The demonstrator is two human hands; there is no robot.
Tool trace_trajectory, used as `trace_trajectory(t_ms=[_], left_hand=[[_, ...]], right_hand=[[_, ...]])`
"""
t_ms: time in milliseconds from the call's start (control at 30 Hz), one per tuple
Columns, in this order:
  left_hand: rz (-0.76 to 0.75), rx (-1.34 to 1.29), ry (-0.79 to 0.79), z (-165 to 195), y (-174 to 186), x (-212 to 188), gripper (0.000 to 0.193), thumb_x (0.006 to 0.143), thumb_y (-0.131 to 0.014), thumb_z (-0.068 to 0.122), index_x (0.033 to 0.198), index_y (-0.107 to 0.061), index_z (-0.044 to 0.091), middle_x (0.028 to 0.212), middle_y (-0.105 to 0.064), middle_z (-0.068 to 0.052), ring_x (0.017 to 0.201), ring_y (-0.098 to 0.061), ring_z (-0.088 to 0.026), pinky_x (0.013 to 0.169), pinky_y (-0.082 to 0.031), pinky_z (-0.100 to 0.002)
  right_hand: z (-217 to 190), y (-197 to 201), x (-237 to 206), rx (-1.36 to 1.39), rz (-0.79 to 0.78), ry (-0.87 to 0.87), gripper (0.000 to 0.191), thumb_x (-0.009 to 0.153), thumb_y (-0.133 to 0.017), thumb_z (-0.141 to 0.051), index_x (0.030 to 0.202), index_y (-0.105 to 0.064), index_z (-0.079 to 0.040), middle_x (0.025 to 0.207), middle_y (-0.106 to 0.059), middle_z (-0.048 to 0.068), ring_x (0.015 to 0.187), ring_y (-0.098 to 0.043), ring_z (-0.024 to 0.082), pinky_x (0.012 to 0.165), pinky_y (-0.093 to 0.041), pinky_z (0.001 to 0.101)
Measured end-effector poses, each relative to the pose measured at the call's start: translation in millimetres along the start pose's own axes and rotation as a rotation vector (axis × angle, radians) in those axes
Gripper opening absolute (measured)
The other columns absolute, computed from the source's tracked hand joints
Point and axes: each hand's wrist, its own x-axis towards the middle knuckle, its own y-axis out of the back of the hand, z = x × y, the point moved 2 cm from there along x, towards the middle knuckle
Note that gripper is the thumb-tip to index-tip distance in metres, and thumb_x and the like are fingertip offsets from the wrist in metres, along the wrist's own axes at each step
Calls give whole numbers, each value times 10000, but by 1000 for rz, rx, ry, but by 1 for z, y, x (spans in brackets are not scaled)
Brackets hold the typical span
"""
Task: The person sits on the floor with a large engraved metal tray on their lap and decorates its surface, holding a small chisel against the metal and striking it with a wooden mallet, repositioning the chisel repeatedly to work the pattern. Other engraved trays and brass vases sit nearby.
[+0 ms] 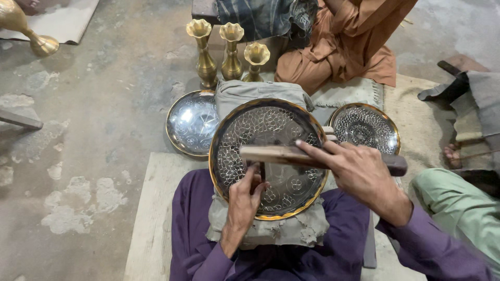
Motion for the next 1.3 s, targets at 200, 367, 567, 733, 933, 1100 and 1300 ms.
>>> trace_trajectory(t_ms=[200, 367, 567, 733, 933, 1100, 1300], left_hand=[[-68, 30, -130, 8, 5, 11, 510, 878, -716, 12, 1366, -571, 51, 930, -756, -176, 858, -796, -248, 718, -620, -352], [-200, 78, -186, 18, 11, 21, 527, 867, -732, 14, 1370, -581, 62, 908, -763, -166, 791, -765, -279, 712, -590, -387], [-350, 104, -291, 25, 14, 30, 559, 866, -708, 0, 1404, -579, 77, 920, -749, -149, 780, -745, -269, 721, -579, -389], [-472, 185, -373, 25, 11, 37, 613, 858, -718, 6, 1442, -558, 100, 964, -756, -136, 817, -739, -280, 741, -571, -403], [-599, 261, -368, 26, 7, 44, 638, 819, -706, -12, 1418, -589, 174, 1062, -768, -104, 868, -757, -256, 770, -601, -389], [-687, 292, -413, 32, 5, 44, 596, 827, -727, 34, 1385, -611, 209, 1082, -783, -79, 864, -753, -257, 769, -577, -409], [-511, 235, -319, 26, 15, 50, 592, 873, -753, 62, 1428, -559, 132, 948, -740, -107, 832, -741, -248, 751, -569, -400]], right_hand=[[13, -28, -27, 374, -122, -311, 922, 808, -693, -118, 1619, -367, -411, 1015, -681, 4, 790, -724, 230, 677, -598, 390], [17, -54, -48, 503, 234, -181, 889, 789, -690, -68, 1576, -358, -313, 1059, -673, 81, 930, -709, 239, 749, -591, 373], [23, -106, -77, 488, 59, -476, 845, 852, -689, -100, 1576, -353, -379, 1203, -707, 73, 838, -745, 202, 664, -615, 318], [18, -132, -106, 585, 185, -506, 899, 725, -719, -40, 1527, -435, -332, 1114, -748, 131, 844, -754, 258, 745, -608, 386], [-6, -166, -136, 766, 327, -632, 755, 788, -701, -80, 1477, -456, -267, 992, -763, 92, 848, -765, 239, 760, -618, 412], [-27, -183, -154, 1005, 657, -595, 502, 902, -681, -84, 1345, -508, -244, 1067, -683, 120, 941, -705, 322, 832, -589, 430], [-6, -176, -161, 614, 31, -819, 716, 777, -747, -83, 1436, -535, -265, 1120, -752, 130, 1006, -751, 335, 813, -590, 435]])
